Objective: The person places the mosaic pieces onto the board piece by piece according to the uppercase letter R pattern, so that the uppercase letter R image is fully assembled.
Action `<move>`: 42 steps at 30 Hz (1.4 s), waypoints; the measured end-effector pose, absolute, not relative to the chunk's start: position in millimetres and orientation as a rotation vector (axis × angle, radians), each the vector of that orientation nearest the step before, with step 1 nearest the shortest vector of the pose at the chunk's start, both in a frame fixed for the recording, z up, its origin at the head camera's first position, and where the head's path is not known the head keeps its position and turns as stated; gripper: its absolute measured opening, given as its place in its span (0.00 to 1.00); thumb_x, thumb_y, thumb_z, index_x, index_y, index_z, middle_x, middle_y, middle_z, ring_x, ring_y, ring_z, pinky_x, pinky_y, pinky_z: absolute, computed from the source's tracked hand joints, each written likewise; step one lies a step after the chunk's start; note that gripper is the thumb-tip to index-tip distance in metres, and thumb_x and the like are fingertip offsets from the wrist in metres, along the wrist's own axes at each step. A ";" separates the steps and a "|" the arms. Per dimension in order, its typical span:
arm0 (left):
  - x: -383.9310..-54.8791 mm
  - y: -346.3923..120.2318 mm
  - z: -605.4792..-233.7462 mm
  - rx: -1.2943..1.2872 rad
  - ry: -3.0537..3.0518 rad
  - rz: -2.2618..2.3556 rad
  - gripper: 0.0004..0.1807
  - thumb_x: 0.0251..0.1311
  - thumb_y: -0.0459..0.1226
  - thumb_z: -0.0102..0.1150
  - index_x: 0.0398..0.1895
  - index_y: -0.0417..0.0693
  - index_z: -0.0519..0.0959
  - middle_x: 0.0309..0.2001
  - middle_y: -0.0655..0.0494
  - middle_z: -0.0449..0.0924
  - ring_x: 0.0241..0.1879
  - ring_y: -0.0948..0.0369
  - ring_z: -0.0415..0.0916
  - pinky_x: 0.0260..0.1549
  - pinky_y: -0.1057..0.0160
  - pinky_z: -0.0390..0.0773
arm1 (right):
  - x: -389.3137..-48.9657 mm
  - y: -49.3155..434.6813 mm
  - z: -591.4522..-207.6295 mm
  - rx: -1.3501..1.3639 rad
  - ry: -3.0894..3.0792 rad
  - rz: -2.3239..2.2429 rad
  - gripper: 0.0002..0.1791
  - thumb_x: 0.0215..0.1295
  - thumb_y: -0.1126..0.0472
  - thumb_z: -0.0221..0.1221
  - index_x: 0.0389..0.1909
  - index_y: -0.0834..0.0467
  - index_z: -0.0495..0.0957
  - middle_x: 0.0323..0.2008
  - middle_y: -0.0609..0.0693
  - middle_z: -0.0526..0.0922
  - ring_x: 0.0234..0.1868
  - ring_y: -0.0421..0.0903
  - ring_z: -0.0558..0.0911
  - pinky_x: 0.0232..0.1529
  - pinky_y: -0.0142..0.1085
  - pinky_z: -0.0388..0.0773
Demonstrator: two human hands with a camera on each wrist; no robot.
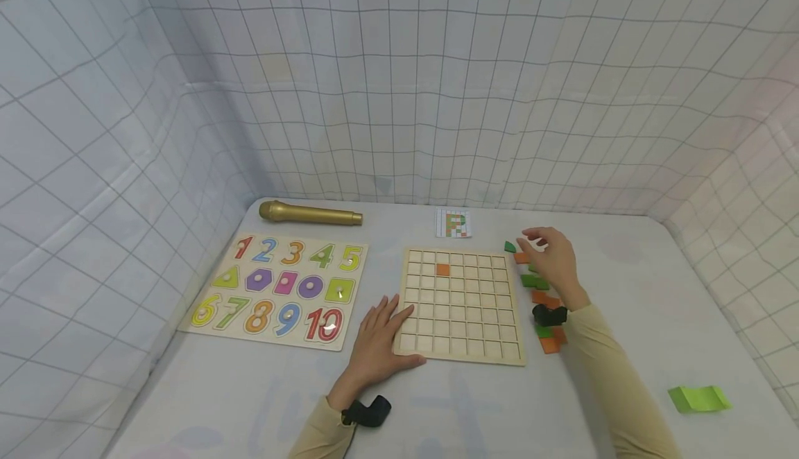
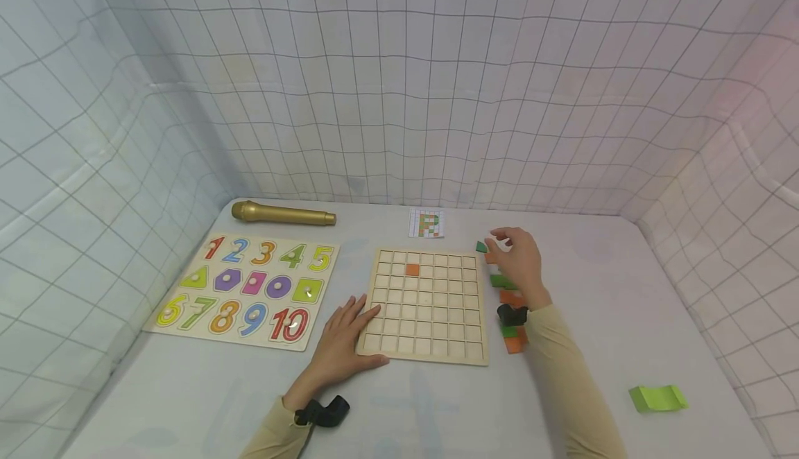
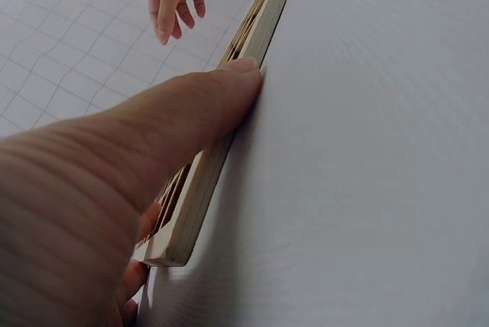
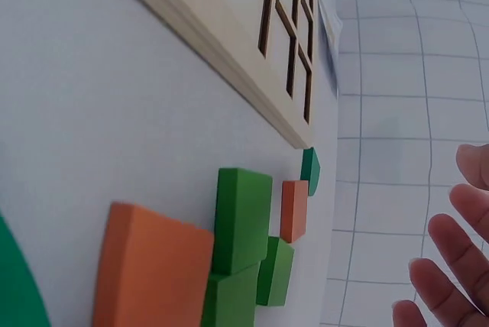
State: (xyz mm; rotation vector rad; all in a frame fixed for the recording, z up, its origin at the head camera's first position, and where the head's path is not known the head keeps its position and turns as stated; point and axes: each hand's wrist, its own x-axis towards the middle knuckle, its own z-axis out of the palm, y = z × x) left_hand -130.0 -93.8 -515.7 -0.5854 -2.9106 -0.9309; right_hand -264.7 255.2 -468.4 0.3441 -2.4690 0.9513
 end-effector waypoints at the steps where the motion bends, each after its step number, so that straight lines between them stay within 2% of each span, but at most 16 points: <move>1: -130.1 -93.8 -515.9 -0.586 -2.910 -0.928 0.48 0.43 0.56 0.70 0.69 0.50 0.65 0.72 0.46 0.52 0.72 0.49 0.41 0.68 0.49 0.41 | -265.2 257.7 -469.3 0.340 -2.472 0.941 0.14 0.60 0.62 0.64 0.42 0.67 0.81 0.37 0.62 0.81 0.33 0.57 0.77 0.35 0.49 0.74; 22: -129.5 -94.1 -514.7 -0.590 -2.906 -0.933 0.48 0.43 0.57 0.70 0.68 0.50 0.65 0.72 0.46 0.52 0.72 0.49 0.41 0.68 0.49 0.41 | -257.6 280.0 -474.6 0.173 -2.785 0.940 0.17 0.63 0.58 0.61 0.46 0.68 0.79 0.42 0.65 0.78 0.41 0.60 0.74 0.37 0.51 0.72; 42: -131.0 -94.7 -518.4 -0.591 -2.905 -0.928 0.48 0.42 0.57 0.70 0.68 0.51 0.66 0.72 0.47 0.51 0.72 0.49 0.40 0.68 0.49 0.41 | -257.2 288.4 -477.9 0.134 -2.989 0.928 0.19 0.61 0.55 0.63 0.44 0.67 0.80 0.43 0.63 0.79 0.39 0.56 0.76 0.34 0.44 0.73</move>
